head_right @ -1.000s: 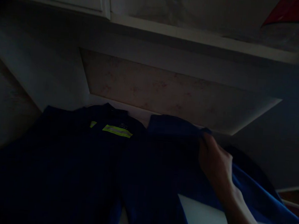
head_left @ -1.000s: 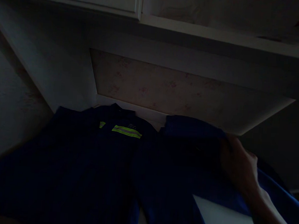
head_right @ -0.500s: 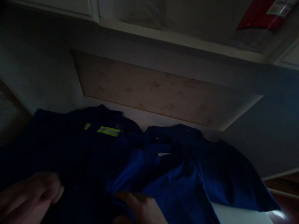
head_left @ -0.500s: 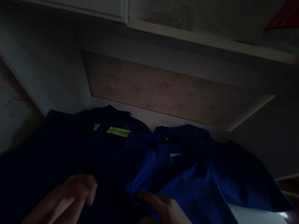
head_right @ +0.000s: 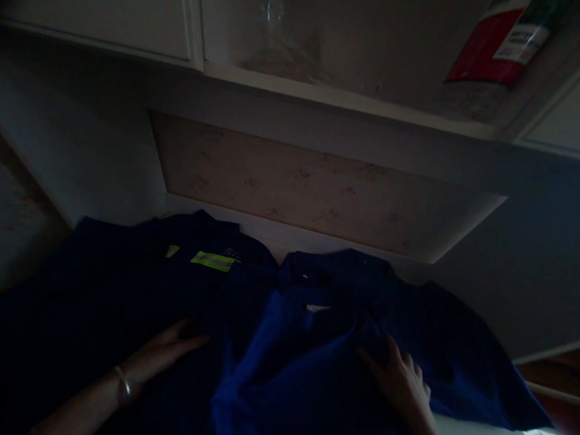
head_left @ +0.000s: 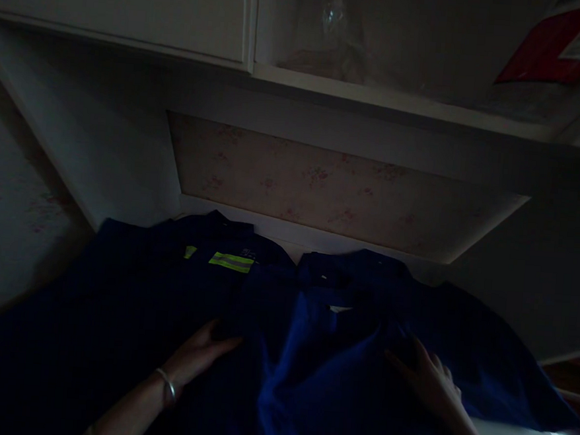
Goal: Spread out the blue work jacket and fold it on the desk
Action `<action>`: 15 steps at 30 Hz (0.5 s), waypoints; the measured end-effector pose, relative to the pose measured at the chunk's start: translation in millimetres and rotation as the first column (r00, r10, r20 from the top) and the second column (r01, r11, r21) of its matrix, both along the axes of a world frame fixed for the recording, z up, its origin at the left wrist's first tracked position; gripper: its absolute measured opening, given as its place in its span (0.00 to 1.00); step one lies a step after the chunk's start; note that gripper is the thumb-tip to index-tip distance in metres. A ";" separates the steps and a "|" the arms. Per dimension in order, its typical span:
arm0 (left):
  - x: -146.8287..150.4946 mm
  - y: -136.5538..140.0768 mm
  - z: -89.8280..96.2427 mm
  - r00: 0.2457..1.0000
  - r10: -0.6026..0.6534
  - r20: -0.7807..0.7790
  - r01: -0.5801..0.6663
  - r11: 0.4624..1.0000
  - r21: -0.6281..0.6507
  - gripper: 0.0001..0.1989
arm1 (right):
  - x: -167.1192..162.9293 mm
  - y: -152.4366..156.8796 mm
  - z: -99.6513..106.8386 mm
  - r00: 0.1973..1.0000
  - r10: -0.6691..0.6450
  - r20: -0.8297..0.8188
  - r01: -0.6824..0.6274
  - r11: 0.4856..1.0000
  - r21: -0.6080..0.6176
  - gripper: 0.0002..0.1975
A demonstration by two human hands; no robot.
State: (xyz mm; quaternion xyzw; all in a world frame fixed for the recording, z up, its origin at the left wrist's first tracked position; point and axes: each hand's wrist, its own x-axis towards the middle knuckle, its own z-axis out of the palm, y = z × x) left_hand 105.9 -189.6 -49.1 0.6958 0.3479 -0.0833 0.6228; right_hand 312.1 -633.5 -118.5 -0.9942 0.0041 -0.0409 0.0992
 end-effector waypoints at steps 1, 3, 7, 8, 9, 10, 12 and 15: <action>4.4 -2.9 2.0 1.000 -0.005 -0.003 0.005 0.999 -0.037 0.46 | 0.9 6.2 0.9 1.000 -0.016 -0.026 0.016 1.000 0.014 0.47; 11.0 -5.7 2.8 1.000 -0.026 -0.001 0.026 0.996 -0.083 0.48 | 5.4 14.1 2.5 0.996 0.010 -0.093 -0.001 0.995 0.100 0.46; 17.9 -8.5 -0.3 0.994 -0.100 0.042 0.103 0.993 -0.065 0.40 | 11.6 22.9 8.9 0.982 0.085 -0.167 -0.033 0.955 0.296 0.42; 19.3 -10.0 -0.6 0.991 -0.122 0.053 0.125 0.991 -0.050 0.37 | 10.6 27.0 12.7 0.981 0.098 -0.167 -0.037 0.942 0.333 0.41; 20.9 -11.8 -0.8 0.987 -0.146 0.067 0.148 0.989 -0.029 0.34 | 8.7 32.2 17.5 0.980 0.120 -0.158 -0.053 0.926 0.373 0.39; 22.5 -13.7 -0.8 0.982 -0.168 0.086 0.169 0.986 -0.005 0.32 | 6.5 38.3 23.2 0.981 0.141 -0.136 -0.074 0.910 0.408 0.37; 25.1 -15.5 -0.4 0.971 -0.202 0.128 0.198 0.979 0.043 0.29 | 2.1 50.9 36.1 0.985 0.151 -0.081 -0.101 0.894 0.437 0.36; 24.1 -5.8 5.0 0.960 -0.225 0.167 0.211 0.973 0.099 0.27 | -1.9 65.2 56.2 0.996 0.081 -0.035 -0.054 0.872 0.486 0.38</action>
